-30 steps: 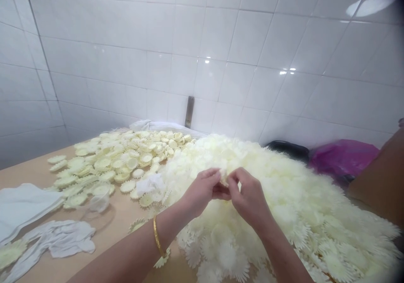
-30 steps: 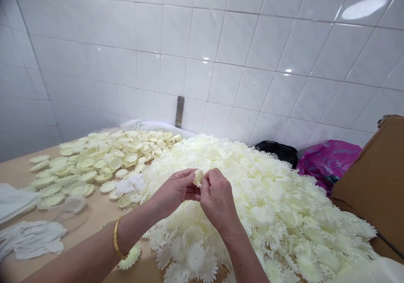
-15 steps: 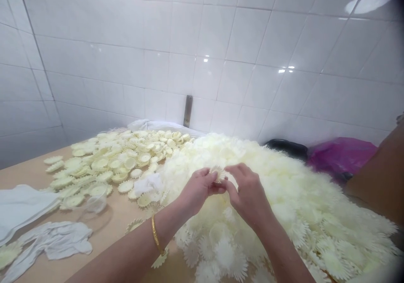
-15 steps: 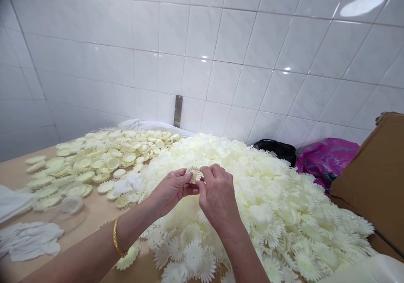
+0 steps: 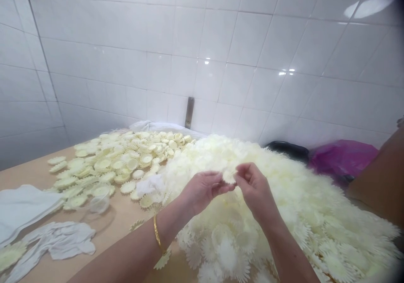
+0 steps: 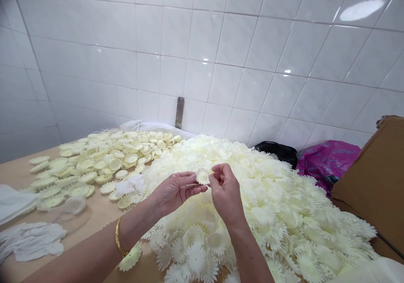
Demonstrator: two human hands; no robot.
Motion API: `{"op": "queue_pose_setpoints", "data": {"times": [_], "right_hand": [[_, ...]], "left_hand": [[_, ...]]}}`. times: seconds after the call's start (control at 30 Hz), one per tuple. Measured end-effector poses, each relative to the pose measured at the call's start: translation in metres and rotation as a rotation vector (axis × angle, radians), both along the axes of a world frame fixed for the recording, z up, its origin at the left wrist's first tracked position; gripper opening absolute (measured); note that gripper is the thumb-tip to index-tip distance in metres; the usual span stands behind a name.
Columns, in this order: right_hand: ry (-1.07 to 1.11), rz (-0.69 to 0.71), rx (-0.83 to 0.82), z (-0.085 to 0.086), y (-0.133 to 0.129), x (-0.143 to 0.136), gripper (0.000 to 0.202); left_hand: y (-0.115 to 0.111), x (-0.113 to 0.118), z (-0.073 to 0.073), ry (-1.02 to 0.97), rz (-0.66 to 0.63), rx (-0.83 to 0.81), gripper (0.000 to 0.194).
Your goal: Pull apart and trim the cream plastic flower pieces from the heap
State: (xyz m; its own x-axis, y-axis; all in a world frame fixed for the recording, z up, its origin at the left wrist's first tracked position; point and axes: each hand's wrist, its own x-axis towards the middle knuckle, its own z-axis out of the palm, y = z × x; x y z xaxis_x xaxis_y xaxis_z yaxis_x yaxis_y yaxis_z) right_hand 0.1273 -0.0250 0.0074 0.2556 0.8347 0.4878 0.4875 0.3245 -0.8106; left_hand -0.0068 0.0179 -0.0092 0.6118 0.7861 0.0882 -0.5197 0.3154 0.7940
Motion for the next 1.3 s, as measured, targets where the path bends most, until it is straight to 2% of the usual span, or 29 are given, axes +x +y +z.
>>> {"op": "queue_pose_setpoints", "data": {"times": [0.17,0.37,0.53,0.7,0.87,1.03,1.3], "right_hand": [[0.021,0.079,0.005,0.000,0.000,0.000,0.007],[-0.141,0.070,-0.032,0.005,-0.002,0.002,0.013],[-0.139,0.119,-0.075,0.007,-0.004,0.004,0.019],[-0.180,0.071,-0.069,0.008,-0.006,0.002,0.016],[-0.247,0.041,-0.009,0.012,-0.009,0.002,0.012],[-0.220,0.130,-0.047,0.014,-0.010,0.007,0.017],[-0.299,0.131,-0.052,0.014,-0.010,0.009,0.011]], "left_hand": [[-0.001,0.001,0.000,-0.023,0.017,-0.028,0.009],[0.000,0.003,-0.003,-0.027,0.069,-0.052,0.009],[0.002,0.002,-0.003,0.010,0.109,0.059,0.013],[-0.002,0.002,-0.002,0.045,0.097,0.167,0.016],[-0.006,0.002,-0.001,0.090,0.095,0.212,0.019],[-0.005,0.000,0.001,0.131,0.144,0.255,0.018],[-0.006,0.002,0.000,0.140,0.133,0.247,0.018]]}}
